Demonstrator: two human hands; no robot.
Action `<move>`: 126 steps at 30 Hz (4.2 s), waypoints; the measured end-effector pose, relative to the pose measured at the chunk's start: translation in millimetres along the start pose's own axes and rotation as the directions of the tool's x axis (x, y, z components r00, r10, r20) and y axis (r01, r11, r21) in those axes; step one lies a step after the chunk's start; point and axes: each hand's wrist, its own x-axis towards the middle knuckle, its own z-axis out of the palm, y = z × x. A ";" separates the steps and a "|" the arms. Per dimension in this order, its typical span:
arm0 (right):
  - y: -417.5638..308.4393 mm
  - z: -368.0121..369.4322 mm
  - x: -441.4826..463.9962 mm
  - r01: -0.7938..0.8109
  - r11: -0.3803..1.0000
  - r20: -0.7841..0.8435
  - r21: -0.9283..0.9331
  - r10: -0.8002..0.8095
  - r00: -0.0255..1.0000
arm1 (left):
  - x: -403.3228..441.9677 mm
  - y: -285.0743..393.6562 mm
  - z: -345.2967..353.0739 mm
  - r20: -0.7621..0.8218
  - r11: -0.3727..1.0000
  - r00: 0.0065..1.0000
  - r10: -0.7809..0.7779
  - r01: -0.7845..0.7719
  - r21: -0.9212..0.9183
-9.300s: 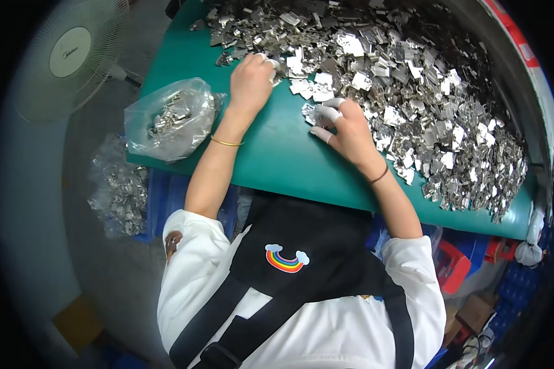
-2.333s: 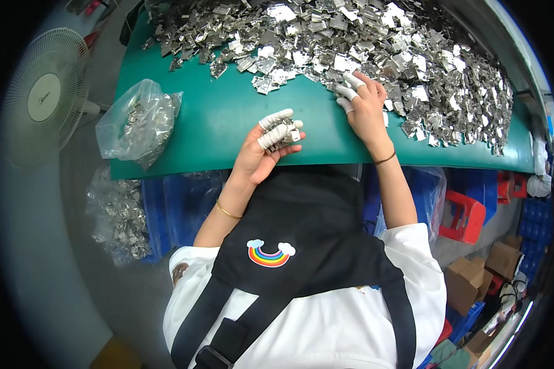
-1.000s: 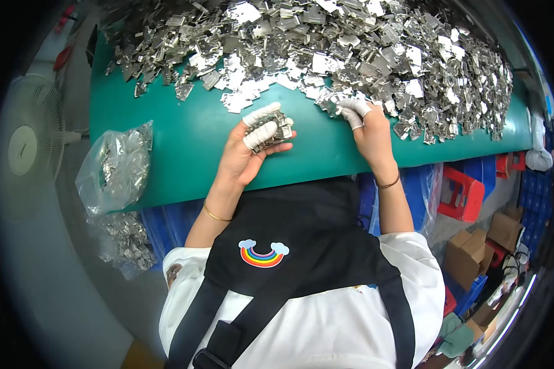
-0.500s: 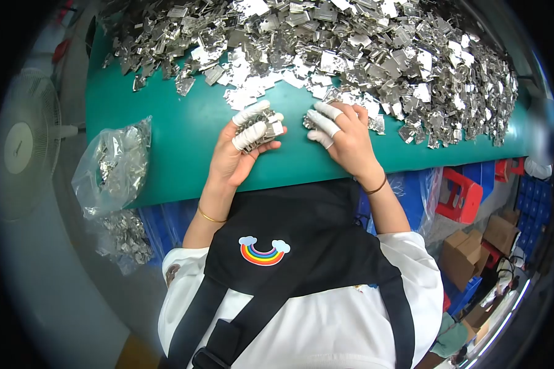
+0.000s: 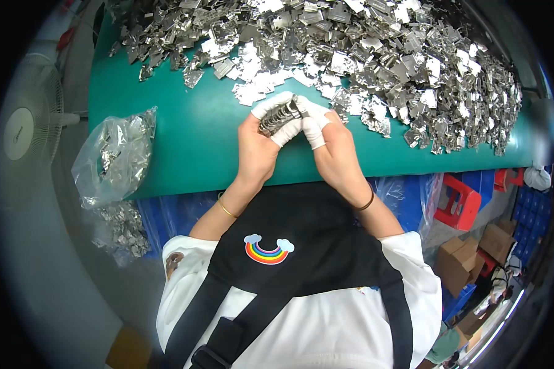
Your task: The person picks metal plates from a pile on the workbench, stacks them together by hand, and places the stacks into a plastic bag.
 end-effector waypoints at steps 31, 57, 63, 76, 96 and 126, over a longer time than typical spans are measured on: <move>29.1 22.8 36.3 -0.458 -0.309 0.539 0.834 0.272 0.797 | -30.2 91.3 -54.8 -0.021 0.858 0.944 0.330 -0.290 0.425; -24.8 16.4 59.6 0.447 0.821 0.057 -0.356 -0.458 0.887 | -33.3 154.9 -63.5 0.198 -0.028 0.551 0.810 -0.301 0.953; 31.0 -48.3 0.3 0.185 0.816 0.087 -0.548 -0.164 0.983 | 63.9 17.9 6.6 0.648 0.137 0.711 0.273 -0.696 0.705; 42.4 -43.8 -18.1 0.047 0.998 0.174 -0.032 -0.041 0.984 | 89.9 25.6 -4.2 0.827 0.279 0.504 0.249 -0.855 0.437; 36.2 -24.2 -32.4 0.100 0.926 0.039 -0.363 -0.092 0.995 | 20.9 30.9 -23.2 0.522 0.121 0.853 -0.018 -0.517 0.848; 53.9 -51.7 4.1 -0.319 0.825 0.084 0.467 0.317 0.945 | 11.1 12.9 -4.5 0.219 0.930 0.913 -0.344 0.363 -0.051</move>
